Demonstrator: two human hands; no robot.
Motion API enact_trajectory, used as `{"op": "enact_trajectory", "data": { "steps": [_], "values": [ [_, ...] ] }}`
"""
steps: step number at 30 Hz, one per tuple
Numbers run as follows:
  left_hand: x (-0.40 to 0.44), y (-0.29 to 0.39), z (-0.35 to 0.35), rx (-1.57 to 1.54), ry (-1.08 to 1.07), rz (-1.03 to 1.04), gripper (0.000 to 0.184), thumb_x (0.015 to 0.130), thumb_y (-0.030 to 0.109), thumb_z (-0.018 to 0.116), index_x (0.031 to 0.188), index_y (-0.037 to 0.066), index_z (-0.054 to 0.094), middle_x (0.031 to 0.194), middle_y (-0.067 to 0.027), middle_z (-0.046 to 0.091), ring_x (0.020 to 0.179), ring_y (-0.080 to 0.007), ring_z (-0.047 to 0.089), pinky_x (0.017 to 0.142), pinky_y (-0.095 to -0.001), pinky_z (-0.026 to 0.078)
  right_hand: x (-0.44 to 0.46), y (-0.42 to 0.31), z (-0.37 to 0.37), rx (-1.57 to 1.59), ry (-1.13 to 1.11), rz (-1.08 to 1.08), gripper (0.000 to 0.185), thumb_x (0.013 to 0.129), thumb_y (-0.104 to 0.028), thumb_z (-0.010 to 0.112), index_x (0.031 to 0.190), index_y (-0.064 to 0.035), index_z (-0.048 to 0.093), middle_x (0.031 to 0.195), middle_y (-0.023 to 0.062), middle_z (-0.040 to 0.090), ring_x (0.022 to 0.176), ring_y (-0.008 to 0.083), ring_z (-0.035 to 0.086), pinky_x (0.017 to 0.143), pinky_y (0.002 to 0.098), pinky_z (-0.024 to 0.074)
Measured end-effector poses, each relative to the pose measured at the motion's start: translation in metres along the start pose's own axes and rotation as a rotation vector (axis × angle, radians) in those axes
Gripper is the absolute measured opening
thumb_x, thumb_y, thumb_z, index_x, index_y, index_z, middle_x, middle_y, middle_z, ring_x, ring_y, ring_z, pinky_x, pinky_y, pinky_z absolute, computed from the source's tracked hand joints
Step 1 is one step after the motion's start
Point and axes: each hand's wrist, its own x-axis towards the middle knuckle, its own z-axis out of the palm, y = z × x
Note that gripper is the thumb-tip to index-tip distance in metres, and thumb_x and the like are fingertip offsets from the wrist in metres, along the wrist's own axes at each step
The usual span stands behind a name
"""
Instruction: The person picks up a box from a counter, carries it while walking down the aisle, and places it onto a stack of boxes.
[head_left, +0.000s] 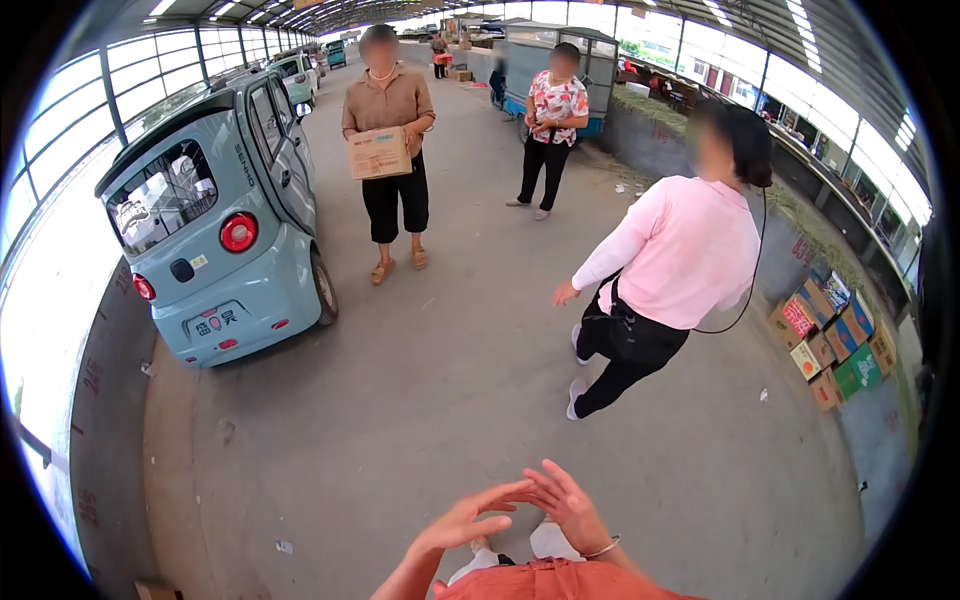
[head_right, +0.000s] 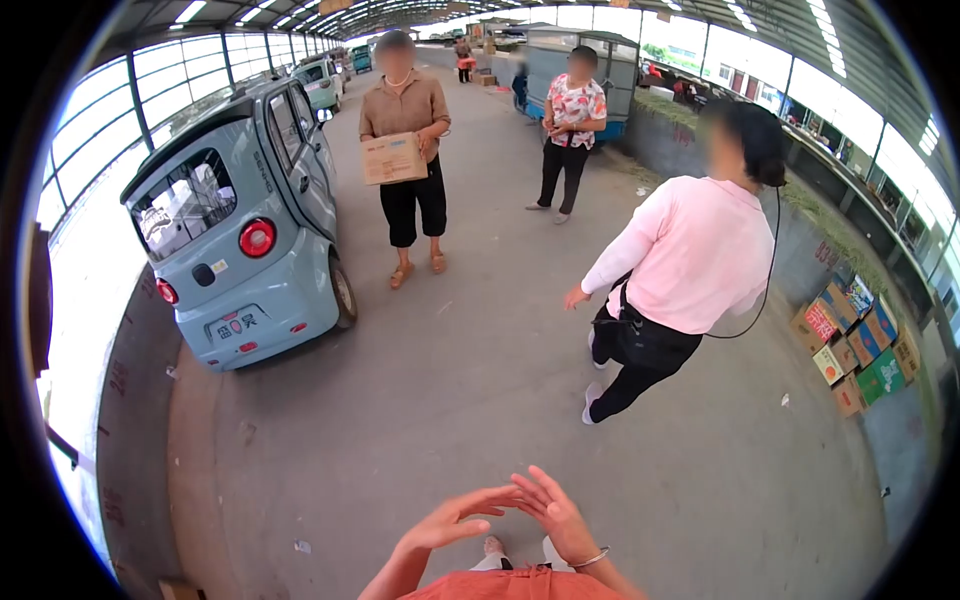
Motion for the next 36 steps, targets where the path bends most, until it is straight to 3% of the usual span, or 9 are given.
{"op": "enact_trajectory", "data": {
  "steps": [7, 10, 16, 21, 25, 28, 31, 34, 36],
  "values": [
    [0.047, 0.010, -0.003, 0.084, -0.016, -0.045, 0.069, 0.092, 0.032, 0.063, 0.153, 0.012, 0.037, 0.154, -0.0082, 0.041, 0.137, -0.0308, 0.045, 0.114, -0.0445, 0.036, 0.043, -0.017, -0.034, 0.037, -0.171, 0.113, 0.088, 0.090, -0.054, 0.060, 0.156, -0.0075, 0.026, 0.154, 0.0201, 0.036, 0.141, 0.0305, 0.040, 0.119, 0.0461, 0.0273],
    [0.077, 0.018, -0.004, 0.120, 0.038, -0.034, 0.072, 0.094, 0.033, 0.062, 0.152, 0.002, 0.034, 0.154, -0.0169, 0.039, 0.141, -0.0307, 0.040, 0.114, -0.0474, 0.034, 0.074, -0.042, -0.049, 0.008, -0.256, 0.155, 0.086, 0.090, -0.053, 0.058, 0.156, -0.0078, 0.026, 0.154, 0.0195, 0.037, 0.142, 0.0303, 0.039, 0.119, 0.0459, 0.0270],
    [0.168, 0.044, 0.001, 0.108, 0.069, -0.001, 0.081, 0.091, 0.039, 0.062, 0.153, -0.002, 0.031, 0.154, -0.0214, 0.037, 0.141, -0.0361, 0.039, 0.114, -0.0497, 0.033, 0.124, -0.093, -0.113, -0.009, -0.318, 0.082, 0.083, 0.092, -0.052, 0.055, 0.157, -0.0079, 0.024, 0.154, 0.0190, 0.038, 0.142, 0.0298, 0.038, 0.119, 0.0458, 0.0263],
    [0.234, 0.038, 0.008, -0.017, 0.012, 0.052, 0.079, 0.092, 0.041, 0.062, 0.152, 0.000, 0.033, 0.153, -0.0171, 0.040, 0.139, -0.0326, 0.041, 0.114, -0.0462, 0.034, 0.144, -0.114, -0.162, -0.023, -0.323, 0.068, 0.082, 0.093, -0.053, 0.053, 0.157, -0.0090, 0.025, 0.154, 0.0164, 0.039, 0.143, 0.0296, 0.037, 0.119, 0.0452, 0.0262],
    [0.278, 0.037, 0.014, -0.022, -0.075, -0.050, 0.083, 0.090, 0.045, 0.064, 0.152, -0.001, 0.033, 0.154, -0.0181, 0.038, 0.139, -0.0327, 0.042, 0.114, -0.0467, 0.034, 0.150, -0.124, -0.201, -0.042, -0.303, 0.068, 0.076, 0.095, -0.052, 0.050, 0.156, -0.0115, 0.028, 0.153, 0.0135, 0.041, 0.143, 0.0283, 0.037, 0.118, 0.0441, 0.0249],
    [0.304, 0.039, 0.023, -0.031, -0.031, -0.040, 0.087, 0.087, 0.049, 0.063, 0.151, -0.002, 0.034, 0.145, -0.0206, 0.048, 0.133, -0.0352, 0.048, 0.112, -0.0497, 0.035, 0.150, -0.139, -0.213, -0.041, -0.273, -0.019, 0.072, 0.097, -0.051, 0.048, 0.156, -0.0136, 0.029, 0.152, 0.0128, 0.042, 0.142, 0.0270, 0.037, 0.118, 0.0434, 0.0243],
    [0.327, 0.010, 0.003, -0.053, -0.194, -0.086, 0.089, 0.090, 0.054, 0.063, 0.156, 0.008, 0.026, 0.157, -0.0201, 0.034, 0.142, -0.0365, 0.038, 0.110, -0.0517, 0.039, 0.147, -0.155, -0.231, -0.091, -0.168, -0.125, 0.073, 0.097, -0.052, 0.048, 0.157, -0.0156, 0.028, 0.153, 0.0129, 0.042, 0.142, 0.0270, 0.037, 0.117, 0.0435, 0.0266],
    [0.359, 0.012, 0.019, -0.123, -0.239, -0.085, 0.085, 0.091, 0.055, 0.060, 0.151, -0.001, 0.034, 0.152, -0.0193, 0.041, 0.139, -0.0333, 0.043, 0.111, -0.0470, 0.038, 0.127, -0.162, -0.245, -0.114, -0.009, -0.218, 0.071, 0.097, -0.048, 0.048, 0.157, -0.0158, 0.027, 0.152, 0.0131, 0.042, 0.141, 0.0264, 0.038, 0.116, 0.0432, 0.0278],
    [0.389, 0.018, 0.033, -0.071, -0.360, -0.094, 0.087, 0.092, 0.054, 0.058, 0.151, -0.004, 0.031, 0.151, -0.0205, 0.042, 0.139, -0.0333, 0.043, 0.111, -0.0474, 0.038, 0.113, -0.163, -0.253, -0.145, 0.110, -0.280, 0.069, 0.098, -0.043, 0.048, 0.157, -0.0155, 0.027, 0.152, 0.0130, 0.042, 0.141, 0.0257, 0.038, 0.116, 0.0427, 0.0282]
  ]
}}
